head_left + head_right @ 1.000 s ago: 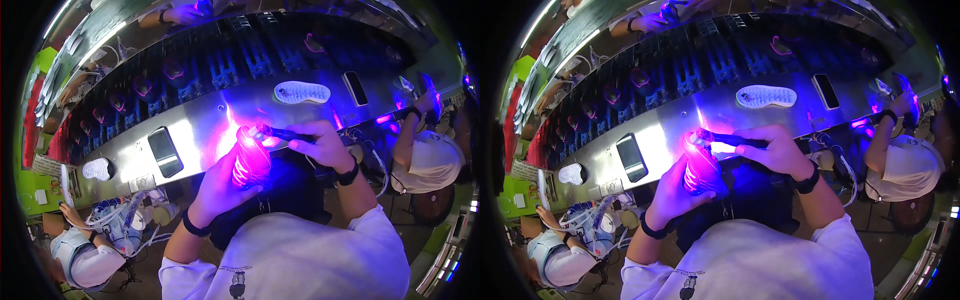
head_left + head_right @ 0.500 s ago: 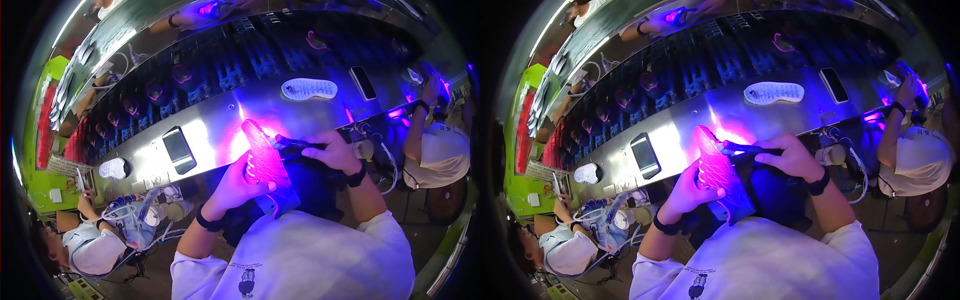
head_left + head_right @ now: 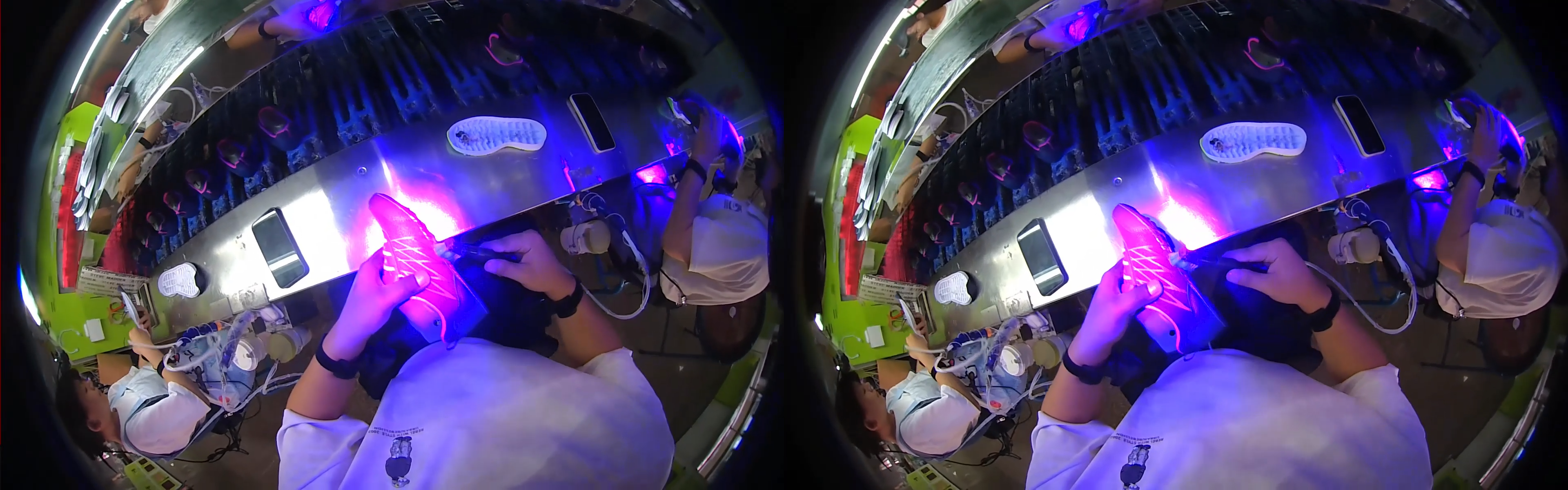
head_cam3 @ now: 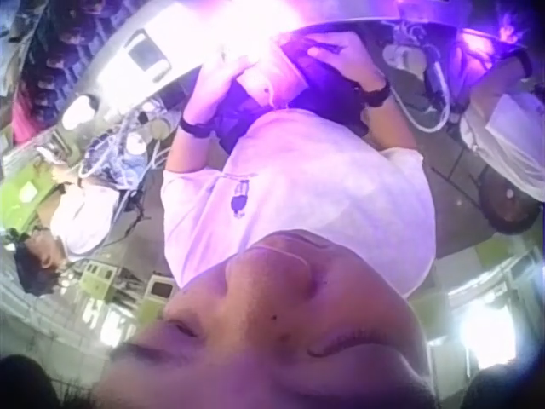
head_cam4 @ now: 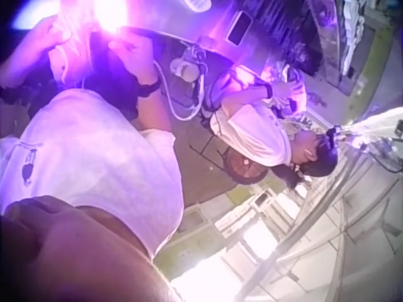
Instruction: The recorder is using a tool to apply UV glue or adhesive to the upper of a pink sneaker and then placing it onto an assembly line conveyor.
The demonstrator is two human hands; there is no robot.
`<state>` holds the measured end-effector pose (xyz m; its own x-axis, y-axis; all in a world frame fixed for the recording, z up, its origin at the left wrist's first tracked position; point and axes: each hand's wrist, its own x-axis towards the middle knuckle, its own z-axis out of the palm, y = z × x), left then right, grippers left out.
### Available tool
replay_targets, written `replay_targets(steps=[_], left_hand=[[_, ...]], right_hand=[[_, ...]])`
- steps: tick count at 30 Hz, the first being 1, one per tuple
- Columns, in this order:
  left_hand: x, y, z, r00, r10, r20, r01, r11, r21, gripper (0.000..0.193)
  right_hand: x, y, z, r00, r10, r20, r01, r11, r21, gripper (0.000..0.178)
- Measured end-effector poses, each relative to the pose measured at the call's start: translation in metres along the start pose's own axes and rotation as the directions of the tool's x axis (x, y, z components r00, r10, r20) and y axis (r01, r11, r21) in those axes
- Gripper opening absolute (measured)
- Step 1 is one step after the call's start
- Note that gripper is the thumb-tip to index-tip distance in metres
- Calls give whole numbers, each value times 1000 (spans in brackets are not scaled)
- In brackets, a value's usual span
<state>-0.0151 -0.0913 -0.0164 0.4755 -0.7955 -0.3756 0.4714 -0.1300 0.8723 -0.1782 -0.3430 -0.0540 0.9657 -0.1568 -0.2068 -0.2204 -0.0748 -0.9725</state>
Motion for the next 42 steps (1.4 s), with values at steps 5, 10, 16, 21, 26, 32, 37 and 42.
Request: replay_targets(steps=[5,10,16,21,26,32,37,42], left_hand=[[-4,3,-3,997,4,-81,-6,1000,-22,58],[-8,-1,-12,991,18,-133,-28,997,-76,59],[-14,-6,-17,984,44,-172,-71,985,-157,53],[-24,-8,-22,985,-76,-157,14,932,-362,48],[-34,1,-12,971,-232,-51,145,749,-646,49],[-38,-9,-22,939,-275,206,320,487,-812,51],[-29,-11,-12,902,-271,337,392,183,-902,58],[-17,-22,-8,847,-145,511,491,-153,-858,67]], right_hand=[[-16,-13,-16,990,38,133,-27,997,-77,36],[-38,-18,-12,995,58,87,-44,988,-150,34],[-48,-29,4,1000,-3,-24,-2,976,-218,32],[-33,-65,5,991,-131,-7,120,929,-351,32],[-14,-104,4,966,-251,59,243,812,-530,33],[11,-112,-2,907,-403,119,394,716,-577,35],[31,-106,-9,927,-356,115,354,736,-578,34],[49,-75,-7,948,-306,82,312,854,-416,35]])
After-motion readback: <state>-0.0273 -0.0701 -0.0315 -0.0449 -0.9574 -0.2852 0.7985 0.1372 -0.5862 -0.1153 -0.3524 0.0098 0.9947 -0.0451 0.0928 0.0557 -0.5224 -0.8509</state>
